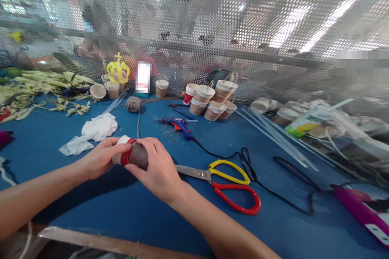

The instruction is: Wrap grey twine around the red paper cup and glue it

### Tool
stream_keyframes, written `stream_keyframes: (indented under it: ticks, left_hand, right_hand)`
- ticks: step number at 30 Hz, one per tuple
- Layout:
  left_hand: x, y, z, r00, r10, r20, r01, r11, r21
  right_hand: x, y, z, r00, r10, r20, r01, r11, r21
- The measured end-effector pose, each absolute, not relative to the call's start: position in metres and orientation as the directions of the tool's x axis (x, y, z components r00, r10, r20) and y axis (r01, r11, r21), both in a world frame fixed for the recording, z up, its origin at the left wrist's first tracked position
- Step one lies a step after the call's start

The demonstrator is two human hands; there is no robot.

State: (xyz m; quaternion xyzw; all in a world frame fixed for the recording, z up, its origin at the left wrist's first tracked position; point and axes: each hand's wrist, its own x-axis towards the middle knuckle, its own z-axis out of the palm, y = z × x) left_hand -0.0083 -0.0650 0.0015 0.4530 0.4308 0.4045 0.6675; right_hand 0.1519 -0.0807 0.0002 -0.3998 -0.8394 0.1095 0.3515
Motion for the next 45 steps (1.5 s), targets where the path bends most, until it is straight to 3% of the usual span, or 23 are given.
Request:
stream_keyframes:
  ticks: [10, 13, 15, 16, 20, 23, 27, 31, 34, 36, 41, 45]
  left_hand:
    - [-0.009, -0.064, 0.004, 0.284, 0.927, -0.245, -0.228, 0.313, 0.922]
    - [-0.009, -0.062, 0.003, 0.281, 0.930, -0.236, -0.214, 0.300, 0.930]
    - [-0.009, -0.061, 0.003, 0.281, 0.932, -0.228, -0.193, 0.287, 0.938]
    - [-0.010, -0.060, 0.004, 0.284, 0.932, -0.226, -0.183, 0.284, 0.941]
    - [-0.011, -0.058, 0.004, 0.316, 0.919, -0.234, -0.140, 0.289, 0.947]
    - [-0.013, -0.057, 0.004, 0.336, 0.912, -0.233, -0.121, 0.287, 0.950]
    - [-0.015, -0.055, 0.007, 0.365, 0.902, -0.233, -0.119, 0.293, 0.949]
    - [-0.018, -0.053, 0.011, 0.344, 0.910, -0.233, -0.097, 0.281, 0.955]
    - [-0.020, -0.051, 0.013, 0.317, 0.915, -0.250, -0.057, 0.281, 0.958]
    - [-0.021, -0.050, 0.013, 0.330, 0.909, -0.256, -0.016, 0.277, 0.961]
    - [-0.021, -0.049, 0.014, 0.374, 0.898, -0.232, 0.038, 0.235, 0.971]
    - [-0.020, -0.050, 0.016, 0.388, 0.891, -0.238, 0.029, 0.246, 0.969]
  right_hand:
    - [0.163, -0.072, 0.015, -0.414, 0.766, 0.492, 0.609, 0.635, -0.475]
    - [0.182, -0.051, 0.037, -0.159, 0.869, 0.468, 0.745, 0.417, -0.521]
    - [0.197, -0.031, 0.046, -0.011, 0.949, 0.317, 0.894, 0.151, -0.422]
    - [0.203, -0.021, 0.048, 0.026, 0.960, 0.279, 0.915, 0.089, -0.393]
    - [0.220, 0.014, 0.028, 0.075, 0.994, 0.078, 0.938, -0.044, -0.345]
    - [0.221, 0.025, 0.009, 0.118, 0.993, 0.008, 0.930, -0.108, -0.351]
    - [0.219, 0.018, 0.014, 0.136, 0.990, 0.024, 0.893, -0.112, -0.437]
    - [0.220, -0.015, 0.043, 0.046, 0.998, 0.042, 0.801, -0.011, -0.599]
    - [0.217, -0.047, 0.059, -0.132, 0.987, -0.086, 0.551, 0.001, -0.835]
    - [0.212, -0.065, 0.061, -0.227, 0.958, -0.175, 0.542, -0.026, -0.840]
    - [0.198, -0.086, 0.053, -0.239, 0.963, -0.128, 0.541, 0.023, -0.841]
    - [0.192, -0.091, 0.045, -0.205, 0.972, -0.112, 0.630, 0.044, -0.775]
